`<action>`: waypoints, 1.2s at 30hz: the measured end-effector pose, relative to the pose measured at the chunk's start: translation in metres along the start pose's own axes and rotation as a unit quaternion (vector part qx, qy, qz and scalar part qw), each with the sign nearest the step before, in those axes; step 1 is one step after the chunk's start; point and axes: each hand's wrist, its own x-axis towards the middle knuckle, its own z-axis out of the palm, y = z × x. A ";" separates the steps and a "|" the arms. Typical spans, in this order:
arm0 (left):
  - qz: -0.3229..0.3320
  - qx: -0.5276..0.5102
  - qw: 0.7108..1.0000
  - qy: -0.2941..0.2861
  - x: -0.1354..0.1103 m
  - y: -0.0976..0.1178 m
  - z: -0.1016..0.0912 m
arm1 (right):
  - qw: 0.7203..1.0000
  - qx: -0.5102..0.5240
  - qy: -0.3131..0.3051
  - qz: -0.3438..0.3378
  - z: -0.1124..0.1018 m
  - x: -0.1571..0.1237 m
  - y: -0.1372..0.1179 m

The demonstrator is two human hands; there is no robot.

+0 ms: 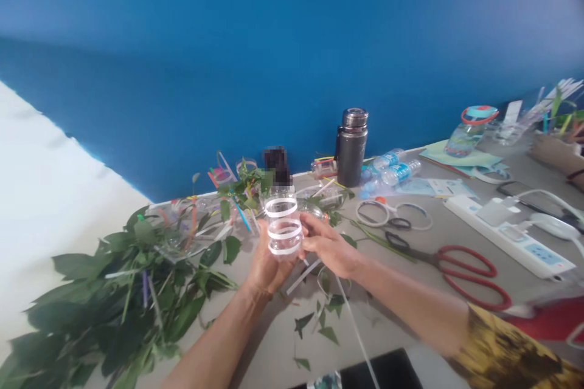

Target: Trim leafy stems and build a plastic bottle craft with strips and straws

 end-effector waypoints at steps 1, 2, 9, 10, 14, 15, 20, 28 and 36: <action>0.003 0.003 1.000 0.000 0.000 0.000 0.001 | 1.000 -0.004 0.000 0.000 0.000 0.000 -0.001; 0.005 0.003 1.000 0.003 -0.001 0.000 0.001 | 1.000 -0.006 -0.004 0.001 0.001 -0.001 -0.003; 0.016 -0.007 1.000 0.016 0.000 -0.001 0.004 | 1.000 -0.020 -0.015 0.005 0.004 -0.001 -0.009; 0.019 -0.007 1.000 0.017 0.000 -0.001 0.004 | 1.000 -0.022 -0.014 0.001 0.004 -0.001 -0.008; 0.026 0.004 1.000 0.011 0.000 0.000 0.006 | 0.999 -0.046 -0.002 -0.006 0.003 -0.001 -0.005; 0.023 0.004 1.000 0.008 0.000 0.000 0.006 | 0.999 -0.050 -0.002 -0.006 0.002 -0.001 -0.005; -0.006 -0.018 1.000 0.018 0.001 0.001 0.002 | 0.999 0.005 -0.047 0.015 -0.003 -0.001 -0.007; -0.013 -0.006 1.000 -0.005 0.001 -0.001 0.001 | 0.998 0.039 0.002 0.042 0.001 0.000 -0.008; 0.022 0.040 0.998 0.039 0.001 -0.001 0.007 | 0.999 0.008 -0.017 0.045 0.000 -0.001 -0.013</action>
